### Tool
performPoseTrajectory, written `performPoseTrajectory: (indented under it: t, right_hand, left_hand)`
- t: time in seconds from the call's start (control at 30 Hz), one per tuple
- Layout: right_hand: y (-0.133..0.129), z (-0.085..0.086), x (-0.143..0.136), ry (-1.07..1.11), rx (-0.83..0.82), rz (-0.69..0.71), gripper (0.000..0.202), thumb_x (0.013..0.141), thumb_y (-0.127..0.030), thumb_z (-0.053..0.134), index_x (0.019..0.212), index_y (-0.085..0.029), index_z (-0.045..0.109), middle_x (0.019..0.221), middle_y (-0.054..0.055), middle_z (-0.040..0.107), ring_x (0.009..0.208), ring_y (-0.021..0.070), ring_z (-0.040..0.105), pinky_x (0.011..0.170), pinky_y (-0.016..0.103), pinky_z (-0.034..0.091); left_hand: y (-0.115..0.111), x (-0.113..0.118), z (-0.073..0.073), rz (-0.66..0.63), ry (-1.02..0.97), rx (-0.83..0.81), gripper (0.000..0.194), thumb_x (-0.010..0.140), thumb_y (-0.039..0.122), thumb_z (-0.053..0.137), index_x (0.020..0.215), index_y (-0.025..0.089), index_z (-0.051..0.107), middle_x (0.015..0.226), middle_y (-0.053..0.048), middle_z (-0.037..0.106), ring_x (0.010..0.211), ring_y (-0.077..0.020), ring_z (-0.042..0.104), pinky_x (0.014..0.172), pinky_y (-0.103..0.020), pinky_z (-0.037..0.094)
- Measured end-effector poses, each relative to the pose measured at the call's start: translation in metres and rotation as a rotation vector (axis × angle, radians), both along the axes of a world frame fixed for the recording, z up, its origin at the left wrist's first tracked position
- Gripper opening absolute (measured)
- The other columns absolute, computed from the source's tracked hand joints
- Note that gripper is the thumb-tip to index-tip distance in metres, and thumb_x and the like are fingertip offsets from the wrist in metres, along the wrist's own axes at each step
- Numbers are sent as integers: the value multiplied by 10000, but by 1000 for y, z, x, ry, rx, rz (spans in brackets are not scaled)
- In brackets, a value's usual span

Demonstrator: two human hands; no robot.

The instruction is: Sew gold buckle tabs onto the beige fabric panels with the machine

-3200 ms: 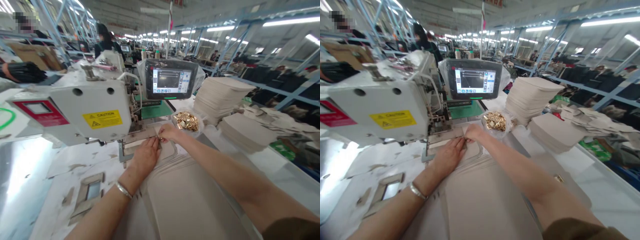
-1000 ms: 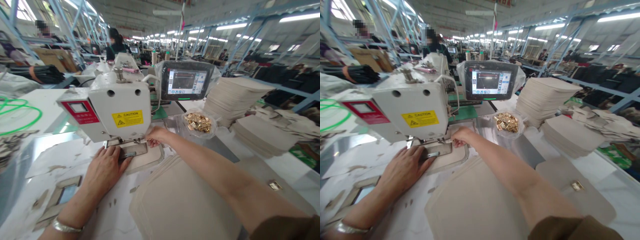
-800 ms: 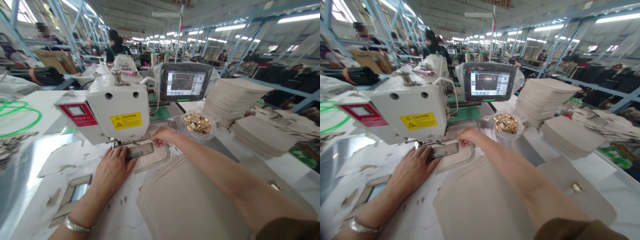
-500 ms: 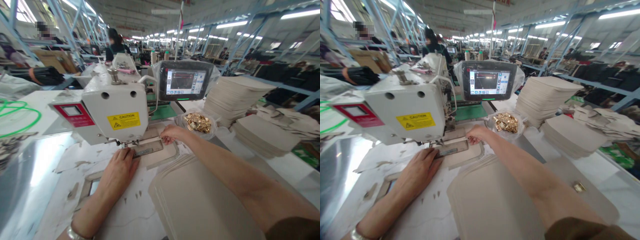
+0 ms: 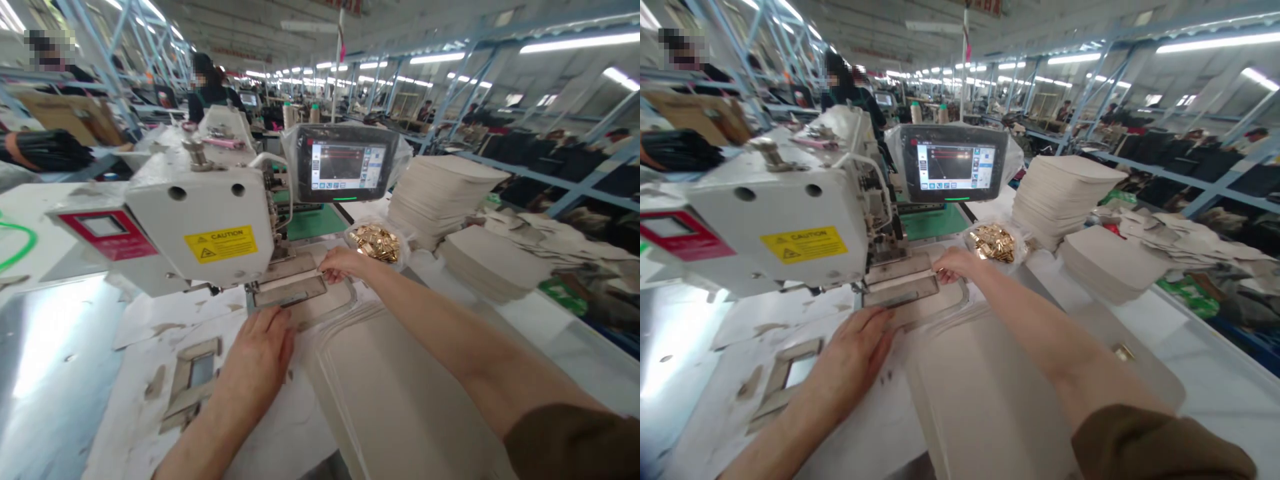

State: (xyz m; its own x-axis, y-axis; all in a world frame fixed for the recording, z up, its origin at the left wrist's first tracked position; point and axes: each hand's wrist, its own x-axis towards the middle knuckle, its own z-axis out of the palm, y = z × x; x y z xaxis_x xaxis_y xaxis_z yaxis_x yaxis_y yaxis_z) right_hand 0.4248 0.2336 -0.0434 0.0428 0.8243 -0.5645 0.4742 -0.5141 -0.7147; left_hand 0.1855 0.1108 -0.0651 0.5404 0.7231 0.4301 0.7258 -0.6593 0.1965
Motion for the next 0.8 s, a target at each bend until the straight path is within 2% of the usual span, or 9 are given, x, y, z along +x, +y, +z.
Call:
performPoseTrajectory:
  t: [0.07,0.13,0.23,0.37,0.5,0.57,0.63,0.73,0.8]
  right_hand:
    - [0,1,-1,-2,3,4,132,805,-128,658,707,-111,571,485,-5,606,396,98,571,436,165,461]
    - [-1,1,-1,-13,9,10,135,814,-118,630,694,-115,569,475,-10,597,395,94,564,435,162,457]
    - [-6,1,0,-61,66,42,134,802,-116,623,675,-114,583,458,-17,586,387,80,540,411,145,420]
    - [-17,3,-4,-195,195,127,167,795,-109,620,632,-117,583,469,-17,593,392,68,521,381,136,358]
    - [-21,24,1,-283,261,180,230,806,-107,616,582,-125,567,458,-13,580,436,86,537,403,155,382]
    - [-27,42,23,-322,274,158,245,807,-101,604,566,-117,566,420,-17,542,415,87,507,390,162,361]
    - [-43,62,62,-320,300,106,212,809,-118,610,600,-109,576,432,-23,547,400,77,487,378,159,336]
    - [-93,84,136,-116,361,-63,128,788,-173,675,718,-127,578,549,-16,634,422,63,517,397,148,364]
    - [-137,86,180,36,354,-206,187,740,-226,741,780,-136,582,592,-5,655,438,66,536,409,149,382]
  left_hand:
    - [-21,27,9,-130,-51,-72,302,949,318,426,1138,168,608,1137,-114,637,1041,-239,607,944,-407,537]
    - [-40,55,13,-238,-30,-134,366,901,376,521,1200,176,589,1204,-121,621,1086,-267,593,958,-433,527]
    - [-58,86,6,-257,52,-121,570,822,490,617,1295,177,560,1328,-170,565,1179,-360,540,990,-551,474]
    - [-59,98,-10,-233,107,-80,592,808,503,616,1304,182,578,1334,-199,558,1176,-384,538,981,-564,458]
    - [-56,97,-9,-231,166,-66,589,793,482,613,1294,174,586,1326,-196,562,1184,-381,535,991,-535,456]
    - [-55,98,-5,-231,198,-82,587,800,473,599,1301,167,582,1336,-204,554,1191,-380,534,995,-528,455]
    - [-54,98,-3,-242,216,-87,595,806,476,584,1311,161,576,1352,-215,543,1197,-386,535,994,-528,456]
    - [-53,99,-4,-250,216,-57,602,810,493,566,1311,159,578,1355,-222,544,1194,-395,542,989,-536,456]
    - [-52,99,-5,-250,217,-40,607,807,505,560,1301,154,588,1335,-228,559,1184,-399,552,985,-536,456]
